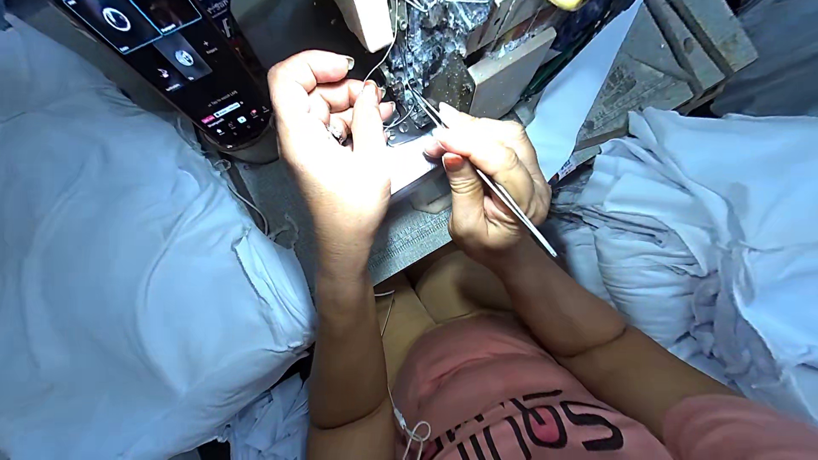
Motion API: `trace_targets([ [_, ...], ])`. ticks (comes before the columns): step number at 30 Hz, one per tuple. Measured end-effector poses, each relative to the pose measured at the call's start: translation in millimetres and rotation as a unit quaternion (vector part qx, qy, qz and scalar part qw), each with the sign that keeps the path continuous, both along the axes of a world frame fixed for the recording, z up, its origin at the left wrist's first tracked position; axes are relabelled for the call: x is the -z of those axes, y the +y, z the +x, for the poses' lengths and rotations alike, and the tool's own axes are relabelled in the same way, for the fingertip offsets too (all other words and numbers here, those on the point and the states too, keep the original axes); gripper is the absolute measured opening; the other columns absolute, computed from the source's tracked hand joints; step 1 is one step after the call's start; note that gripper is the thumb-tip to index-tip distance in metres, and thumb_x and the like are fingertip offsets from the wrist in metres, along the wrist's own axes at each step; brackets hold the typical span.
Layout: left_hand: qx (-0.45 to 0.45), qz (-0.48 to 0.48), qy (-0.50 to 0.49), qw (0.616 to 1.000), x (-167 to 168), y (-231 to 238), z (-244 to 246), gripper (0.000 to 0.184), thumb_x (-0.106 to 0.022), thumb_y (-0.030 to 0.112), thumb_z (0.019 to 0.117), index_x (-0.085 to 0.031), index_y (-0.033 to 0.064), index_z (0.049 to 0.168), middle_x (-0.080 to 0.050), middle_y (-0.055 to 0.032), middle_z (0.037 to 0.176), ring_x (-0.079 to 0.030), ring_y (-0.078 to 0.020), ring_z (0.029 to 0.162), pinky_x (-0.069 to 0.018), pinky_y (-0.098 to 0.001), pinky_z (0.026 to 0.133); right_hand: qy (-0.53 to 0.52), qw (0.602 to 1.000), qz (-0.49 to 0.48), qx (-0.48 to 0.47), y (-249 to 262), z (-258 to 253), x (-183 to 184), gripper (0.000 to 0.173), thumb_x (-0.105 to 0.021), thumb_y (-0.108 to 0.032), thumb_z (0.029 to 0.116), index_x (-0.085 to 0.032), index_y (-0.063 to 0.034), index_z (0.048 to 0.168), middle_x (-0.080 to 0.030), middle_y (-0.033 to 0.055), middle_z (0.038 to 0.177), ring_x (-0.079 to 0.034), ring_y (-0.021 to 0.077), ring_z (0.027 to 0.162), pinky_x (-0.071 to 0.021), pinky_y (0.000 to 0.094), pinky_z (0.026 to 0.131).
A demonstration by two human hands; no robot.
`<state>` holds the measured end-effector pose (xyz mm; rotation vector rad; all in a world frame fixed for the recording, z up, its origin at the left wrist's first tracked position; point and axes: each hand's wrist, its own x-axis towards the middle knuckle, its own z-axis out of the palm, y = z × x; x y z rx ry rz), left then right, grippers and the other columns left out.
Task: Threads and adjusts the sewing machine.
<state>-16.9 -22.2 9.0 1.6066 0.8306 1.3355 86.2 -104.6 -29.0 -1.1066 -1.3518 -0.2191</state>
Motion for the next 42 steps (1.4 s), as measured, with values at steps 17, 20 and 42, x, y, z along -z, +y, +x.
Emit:
trace_targets([
  [17, 0.013, 0.027, 0.017, 0.999, 4, 4, -1, 0.019, -0.06, -0.003, 0.0956, -0.051, 0.0024, 0.112, -0.065, 0.001, 0.09, -0.07, -0.0073, 0.082, -0.0619, -0.0229, 0.072, -0.004, 1.0, 0.012, 0.013, 9, 3, -4, 0.014, -0.059, 0.001, 0.1, -0.069, 0.0109, 0.099, -0.072, 0.0219, 0.101, -0.071, 0.0194, 0.105, -0.0558, 0.0275, 0.095],
  [20, 0.013, 0.023, 0.017, 1.0, 4, 3, 0, 0.018, -0.06, -0.003, 0.0961, -0.051, 0.0017, 0.112, -0.065, 0.0002, 0.092, -0.07, -0.0075, 0.083, -0.0622, -0.0231, 0.073, 0.003, 1.0, 0.01, 0.014, 9, 3, -4, 0.013, -0.06, 0.001, 0.0999, -0.069, 0.0109, 0.1, -0.071, 0.0213, 0.102, -0.07, 0.0186, 0.106, -0.0559, 0.0279, 0.096],
  [42, 0.015, 0.028, 0.01, 0.999, 5, 4, 0, 0.018, -0.061, -0.003, 0.095, -0.052, 0.0012, 0.11, -0.064, 0.0003, 0.091, -0.07, -0.0075, 0.082, -0.0629, -0.024, 0.074, 0.006, 1.0, 0.011, 0.017, 12, 2, -5, 0.013, -0.06, 0.002, 0.0993, -0.069, 0.0119, 0.099, -0.072, 0.0229, 0.1, -0.071, 0.021, 0.107, -0.0555, 0.0291, 0.097],
])
